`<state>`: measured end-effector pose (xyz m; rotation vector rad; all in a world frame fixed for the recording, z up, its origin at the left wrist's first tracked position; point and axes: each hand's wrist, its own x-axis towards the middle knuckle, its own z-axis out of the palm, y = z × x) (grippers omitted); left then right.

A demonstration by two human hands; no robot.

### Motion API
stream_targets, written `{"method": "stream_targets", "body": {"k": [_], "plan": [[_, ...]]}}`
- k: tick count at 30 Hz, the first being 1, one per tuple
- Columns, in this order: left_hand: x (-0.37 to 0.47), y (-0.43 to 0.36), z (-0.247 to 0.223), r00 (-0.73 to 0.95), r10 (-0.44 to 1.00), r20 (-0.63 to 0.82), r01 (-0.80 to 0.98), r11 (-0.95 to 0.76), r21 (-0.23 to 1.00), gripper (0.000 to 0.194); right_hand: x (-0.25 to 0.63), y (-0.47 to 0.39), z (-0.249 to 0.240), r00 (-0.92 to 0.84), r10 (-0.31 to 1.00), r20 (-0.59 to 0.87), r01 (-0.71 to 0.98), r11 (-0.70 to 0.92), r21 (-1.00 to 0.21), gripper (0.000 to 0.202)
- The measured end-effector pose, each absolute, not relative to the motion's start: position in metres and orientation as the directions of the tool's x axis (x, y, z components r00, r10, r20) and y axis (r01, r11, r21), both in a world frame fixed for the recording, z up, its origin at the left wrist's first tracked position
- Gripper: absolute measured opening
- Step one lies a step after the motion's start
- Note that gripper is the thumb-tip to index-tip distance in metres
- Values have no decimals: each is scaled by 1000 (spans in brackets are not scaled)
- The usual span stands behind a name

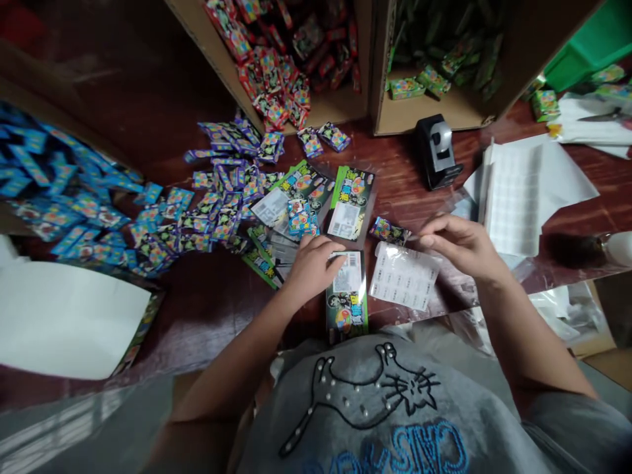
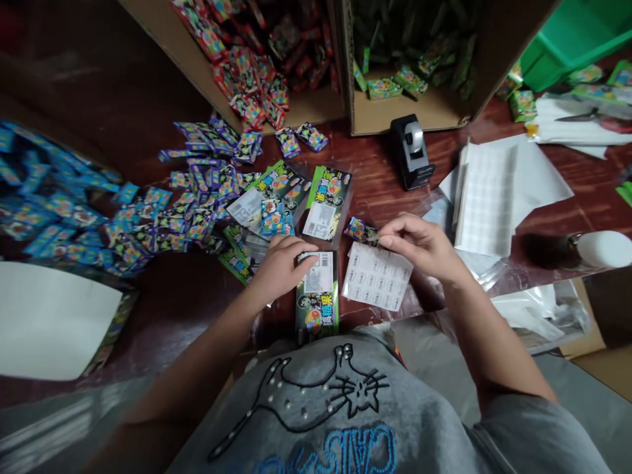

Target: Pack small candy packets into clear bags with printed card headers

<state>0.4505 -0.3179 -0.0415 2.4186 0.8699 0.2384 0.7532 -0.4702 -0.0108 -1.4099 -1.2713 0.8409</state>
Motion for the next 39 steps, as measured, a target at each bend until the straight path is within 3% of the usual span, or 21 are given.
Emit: {"method": "stream_targets", "body": {"k": [3,7,12,15,19,24,29,31,34,37,39], "plan": [[429,-319,-25,779,626,32,431,-571,699,16,708,-438,-4,15,991,135,137,132,-982,47],[409,-325,-10,732,673,-110,391,-282,876,18,659,-401,-6,-306,943,128,61,154,-986,72],[396,-335,-8,639,752,-164,293,-41,955,20,636,-381,-13,-440,891,115,192,219,-957,79],[390,-337,-6,633,757,-163,258,-8,966,21,631,-386,-5,-373,913,165,373,311,-874,88],[382,-336,-2,649,744,-158,188,44,981,25,619,-404,9,-319,895,311,644,446,-622,84],[385,-340,-2,671,726,-152,159,60,986,34,604,-415,10,-343,884,318,727,464,-506,86],[367,-329,-4,703,690,-174,212,29,977,43,610,-414,10,-350,894,279,674,447,-588,83],[344,-321,-3,593,791,-146,199,32,980,47,617,-420,7,-168,930,326,630,356,-691,81],[311,-322,-6,270,961,-59,13,58,998,58,620,-431,-7,184,929,320,429,217,-877,77],[301,-347,-22,118,990,-76,-170,95,981,66,603,-437,-26,287,930,230,189,180,-965,77],[306,-371,-37,107,987,-116,-211,137,968,59,589,-435,-33,334,920,205,123,173,-977,77]]}}
